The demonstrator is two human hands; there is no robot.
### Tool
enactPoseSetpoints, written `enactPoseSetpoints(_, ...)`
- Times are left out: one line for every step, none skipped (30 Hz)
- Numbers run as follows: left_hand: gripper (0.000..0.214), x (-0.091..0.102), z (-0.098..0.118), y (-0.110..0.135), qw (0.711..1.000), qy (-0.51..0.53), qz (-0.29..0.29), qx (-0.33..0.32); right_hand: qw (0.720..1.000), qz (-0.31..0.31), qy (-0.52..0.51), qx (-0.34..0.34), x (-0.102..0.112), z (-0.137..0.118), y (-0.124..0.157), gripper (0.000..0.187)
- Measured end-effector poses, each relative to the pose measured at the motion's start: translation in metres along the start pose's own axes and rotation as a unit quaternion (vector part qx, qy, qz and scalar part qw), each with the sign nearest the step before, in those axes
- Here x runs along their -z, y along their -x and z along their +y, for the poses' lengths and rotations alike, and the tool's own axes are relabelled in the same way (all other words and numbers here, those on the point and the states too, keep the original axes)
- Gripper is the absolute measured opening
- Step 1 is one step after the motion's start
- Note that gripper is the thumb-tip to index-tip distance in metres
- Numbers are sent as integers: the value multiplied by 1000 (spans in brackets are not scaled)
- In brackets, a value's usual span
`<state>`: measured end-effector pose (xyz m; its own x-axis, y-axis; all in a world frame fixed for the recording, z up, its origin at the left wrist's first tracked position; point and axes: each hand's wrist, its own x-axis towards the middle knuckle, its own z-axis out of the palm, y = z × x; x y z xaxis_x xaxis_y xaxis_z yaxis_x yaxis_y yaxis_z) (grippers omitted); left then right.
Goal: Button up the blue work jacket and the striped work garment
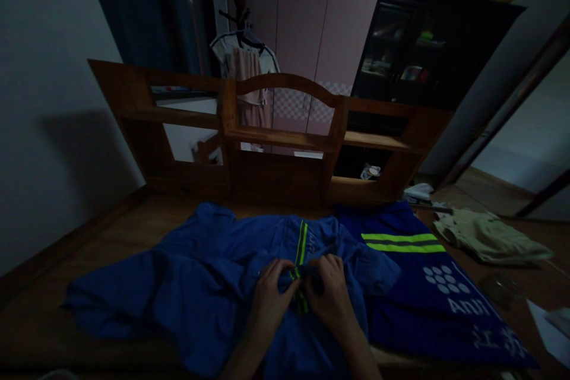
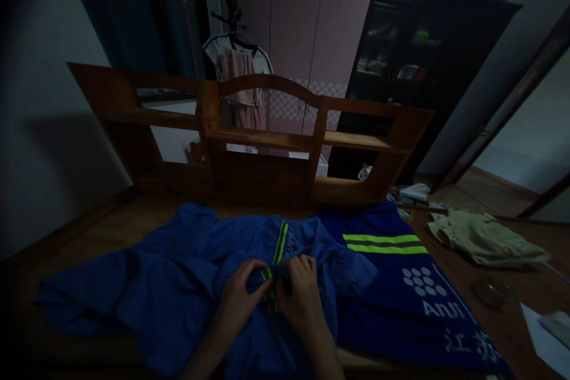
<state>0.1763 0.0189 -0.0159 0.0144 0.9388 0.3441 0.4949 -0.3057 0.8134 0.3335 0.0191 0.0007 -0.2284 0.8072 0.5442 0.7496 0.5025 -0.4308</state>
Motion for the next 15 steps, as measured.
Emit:
enactPoseSetpoints(15,0,-1,0,1000,8,-5,14,1000,-8,-13,-2,0,0,0,16)
enactPoseSetpoints(13,0,-2,-1,999,17,-13,30,999,-18,-27,-4,0,-1,0,15)
enactPoseSetpoints(13,1,-3,-1,998,25,-22,44,999,-28,-42,-9,0,-1,0,13)
enactPoseSetpoints(12,1,-3,-2,997,33,-32,55,998,-36,-58,-15,0,-2,0,12)
enactPoseSetpoints(12,2,-3,-2,996,40,-40,63,996,-43,-74,-22,0,-2,1,11)
enactPoseSetpoints(12,3,-2,-2,996,45,-47,68,994,-47,-90,-29,0,-3,1,10)
enactPoseSetpoints(11,4,-1,-2,995,50,-52,71,993,-48,-105,-38,-1,-2,1,10)
enactPoseSetpoints(11,5,0,-3,994,54,-55,73,991,-47,-119,-50,-2,-2,0,9)
enactPoseSetpoints(10,5,0,-3,994,58,-55,74,988,-46,-133,-63,-3,-1,0,9)
enactPoseSetpoints(10,5,1,-3,994,61,-54,76,985,-45,-148,-79,-4,1,0,9)
enactPoseSetpoints(10,5,1,-3,994,62,-52,78,981,-46,-163,-95,-4,3,-1,9)
enactPoseSetpoints(10,5,1,-3,994,62,-50,79,977,-48,-179,-109,-5,5,-1,9)
enactPoseSetpoints(10,4,0,-3,994,61,-49,80,972,-54,-194,-122,-5,7,-2,10)
enactPoseSetpoints(10,4,0,-3,994,61,-49,80,967,-60,-207,-133,-5,9,-2,10)
enactPoseSetpoints(10,4,-1,-4,994,62,-51,80,963,-66,-220,-143,-4,11,-2,11)
